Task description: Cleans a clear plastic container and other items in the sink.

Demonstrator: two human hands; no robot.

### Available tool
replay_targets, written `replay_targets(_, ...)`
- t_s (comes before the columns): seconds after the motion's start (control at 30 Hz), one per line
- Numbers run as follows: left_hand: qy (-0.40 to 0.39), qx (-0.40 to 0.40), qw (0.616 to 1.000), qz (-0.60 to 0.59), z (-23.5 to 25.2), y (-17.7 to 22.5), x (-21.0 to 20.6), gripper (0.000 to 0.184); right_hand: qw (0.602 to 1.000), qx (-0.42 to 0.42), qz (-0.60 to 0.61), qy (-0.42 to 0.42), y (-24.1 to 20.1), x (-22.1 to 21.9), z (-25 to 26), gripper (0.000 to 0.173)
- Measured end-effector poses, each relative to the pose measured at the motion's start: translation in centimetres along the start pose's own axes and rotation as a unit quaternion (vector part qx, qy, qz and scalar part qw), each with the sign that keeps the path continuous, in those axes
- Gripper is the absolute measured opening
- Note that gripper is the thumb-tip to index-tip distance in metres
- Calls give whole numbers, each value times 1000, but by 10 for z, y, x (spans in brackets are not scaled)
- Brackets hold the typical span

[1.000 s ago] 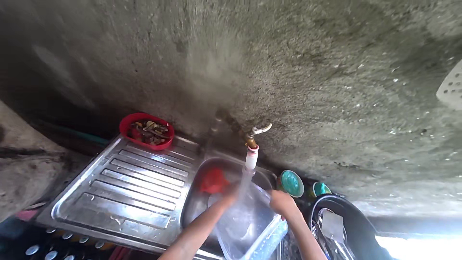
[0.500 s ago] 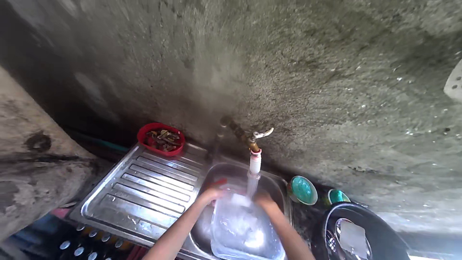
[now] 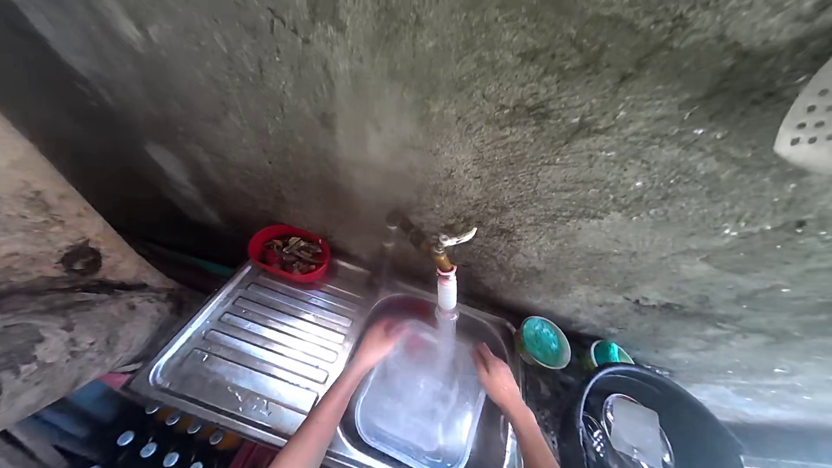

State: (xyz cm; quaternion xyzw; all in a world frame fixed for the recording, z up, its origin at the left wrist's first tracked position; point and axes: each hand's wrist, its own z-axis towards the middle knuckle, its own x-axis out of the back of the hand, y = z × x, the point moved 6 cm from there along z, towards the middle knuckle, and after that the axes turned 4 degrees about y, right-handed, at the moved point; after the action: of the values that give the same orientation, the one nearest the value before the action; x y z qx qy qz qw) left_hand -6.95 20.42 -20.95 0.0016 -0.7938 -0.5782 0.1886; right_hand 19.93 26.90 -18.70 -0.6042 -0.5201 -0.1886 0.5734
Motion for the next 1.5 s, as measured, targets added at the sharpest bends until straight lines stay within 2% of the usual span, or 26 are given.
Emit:
replay_targets(0.1, 57, -14, 997, -51, -20, 2, -17, 51, 993, 37, -28, 110, -17, 29, -43, 37)
replay_targets(0.2, 131, 98, 973, -162, -36, -7, -39, 61, 947, 167, -76, 265, -52, 30, -85, 22)
replay_targets(0.27, 113, 216, 915, -321, -54, -10, -51, 68, 923, 214, -121, 296, -76, 17, -108, 17)
replay_targets(0.3, 105, 268, 874, -391, -62, -9, -53, 62, 914, 233, -137, 304, -84, 9, -118, 17)
replay_targets(0.33, 128, 298, 836, -442, -67, -6, -53, 46, 897, 259, -150, 325, -88, 0, -127, 18)
replay_targets(0.37, 162, 315, 801, -482, -69, -5, -51, 30, 878, 282, -157, 354, -90, -10, -136, 17)
replay_targets(0.43, 189, 328, 746, -548, -70, -1, -45, 26, 854, 305, -141, 396, -87, -33, -150, 17)
replay_targets(0.47, 198, 328, 741, -552, -70, -2, -43, 26, 852, 307, -131, 404, -85, -43, -155, 17)
replay_targets(0.53, 205, 314, 754, -539, -68, -10, -40, 29, 871, 298, -127, 370, -83, -60, -159, 20)
replay_targets(0.63, 207, 284, 796, -492, -70, -19, -37, 31, 908, 284, -152, 268, -93, -76, -149, 48)
replay_targets(0.67, 206, 281, 809, -474, -72, -19, -37, 32, 909, 277, -172, 260, -97, -78, -143, 52)
replay_targets(0.73, 198, 280, 830, -440, -67, -19, -36, 37, 896, 245, -207, 307, -106, -68, -129, 46)
replay_targets(0.77, 191, 277, 841, -423, -62, -21, -35, 37, 896, 210, -210, 328, -109, -57, -120, 43)
replay_targets(0.8, 182, 273, 851, -411, -56, -23, -35, 36, 918, 154, -197, 307, -109, -43, -109, 44)
replay_targets(0.87, 157, 275, 866, -387, -43, -26, -34, 34, 980, 13, -122, 155, -95, -16, -83, 51)
replay_targets(0.9, 138, 278, 876, -369, -36, -26, -34, 33, 991, -24, -89, 98, -81, -9, -69, 53)
replay_targets(0.97, 91, 274, 899, -328, -19, -28, -33, 31, 995, -61, -32, 69, -50, -2, -45, 59)
replay_targets(1.03, 41, 254, 922, -290, -1, -33, -34, 29, 987, -91, 52, 121, -19, 7, -28, 60)
replay_targets(1.1, 10, 233, 937, -259, 15, -39, -37, 33, 955, -127, 218, 157, 8, 11, -19, 56)
replay_targets(1.13, 0, 223, 945, -237, 22, -39, -40, 35, 930, -154, 298, 152, 20, 9, -17, 53)
replay_targets(1.2, -29, 206, 957, -203, 30, -36, -45, 38, 895, -201, 380, 117, 43, -4, -15, 54)
replay_targets(1.27, -64, 173, 966, -183, 33, -31, -50, 34, 902, -176, 382, 96, 53, -15, -15, 46)
replay_targets(1.33, -94, 149, 968, -181, 36, -33, -55, 25, 910, -144, 376, 104, 56, -27, -15, 46)
replay_targets(1.4, -127, 138, 964, -187, 32, -33, -59, 23, 894, -139, 410, 113, 52, -37, -17, 48)
replay_targets(1.5, -129, 100, 975, -150, 31, -32, -57, 23, 872, -150, 448, 132, 55, -47, -15, 45)
